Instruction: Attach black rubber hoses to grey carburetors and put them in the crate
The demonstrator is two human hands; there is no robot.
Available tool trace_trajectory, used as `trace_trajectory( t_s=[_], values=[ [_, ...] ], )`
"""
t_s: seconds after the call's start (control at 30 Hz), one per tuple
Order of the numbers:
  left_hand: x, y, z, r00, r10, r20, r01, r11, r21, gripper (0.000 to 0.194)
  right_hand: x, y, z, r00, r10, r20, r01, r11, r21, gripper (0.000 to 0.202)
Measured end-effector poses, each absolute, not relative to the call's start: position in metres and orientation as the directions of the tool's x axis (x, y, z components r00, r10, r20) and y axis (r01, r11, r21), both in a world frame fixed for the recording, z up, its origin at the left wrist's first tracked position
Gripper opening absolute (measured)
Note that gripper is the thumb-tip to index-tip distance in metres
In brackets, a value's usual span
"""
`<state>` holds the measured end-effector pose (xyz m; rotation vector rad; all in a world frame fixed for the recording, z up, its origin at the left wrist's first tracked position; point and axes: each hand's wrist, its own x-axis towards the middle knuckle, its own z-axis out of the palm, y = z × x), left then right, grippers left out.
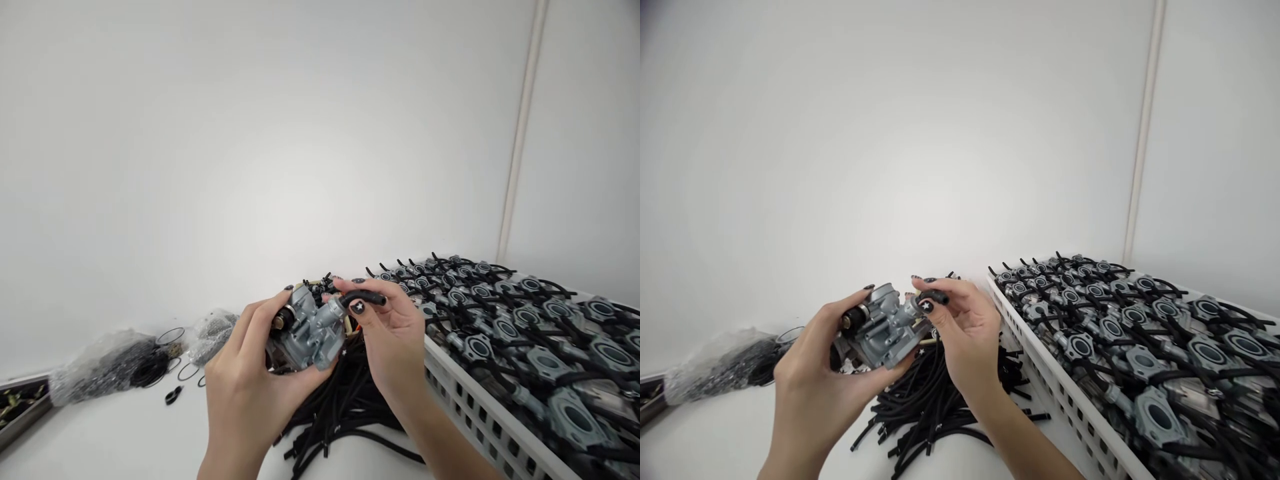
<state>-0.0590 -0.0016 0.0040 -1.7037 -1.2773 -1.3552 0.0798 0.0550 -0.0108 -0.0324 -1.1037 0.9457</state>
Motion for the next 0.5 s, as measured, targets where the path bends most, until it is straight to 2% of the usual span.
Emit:
trace_trajectory(
  t_s=[0.23, 0.37, 0.5],
  values=[
    [-0.0643, -0.0023, 0.0019, -0.072, 0.383, 0.921, 0.918, -0.336, 0.211, 0.055, 0.0850, 0.0575, -0.0106, -0.098, 0.641, 0.761, -0.638, 0.547, -0.542, 0.026],
    [-0.0664, -0.0027, 0.0013, -0.056, 0.388, 0.920, 0.921, -0.335, 0.197, 0.056, 0.0875, 0.0614, -0.0107, -0.157, 0.628, 0.762, -0.653, 0.513, -0.557, 0.030],
    [-0.0613, -0.0059, 0.0026, -0.118, 0.423, 0.898, 0.907, -0.323, 0.271, 0.054, 0.0892, 0.0643, -0.0113, -0.195, 0.637, 0.746, -0.629, 0.502, -0.594, 0.030]
  ],
)
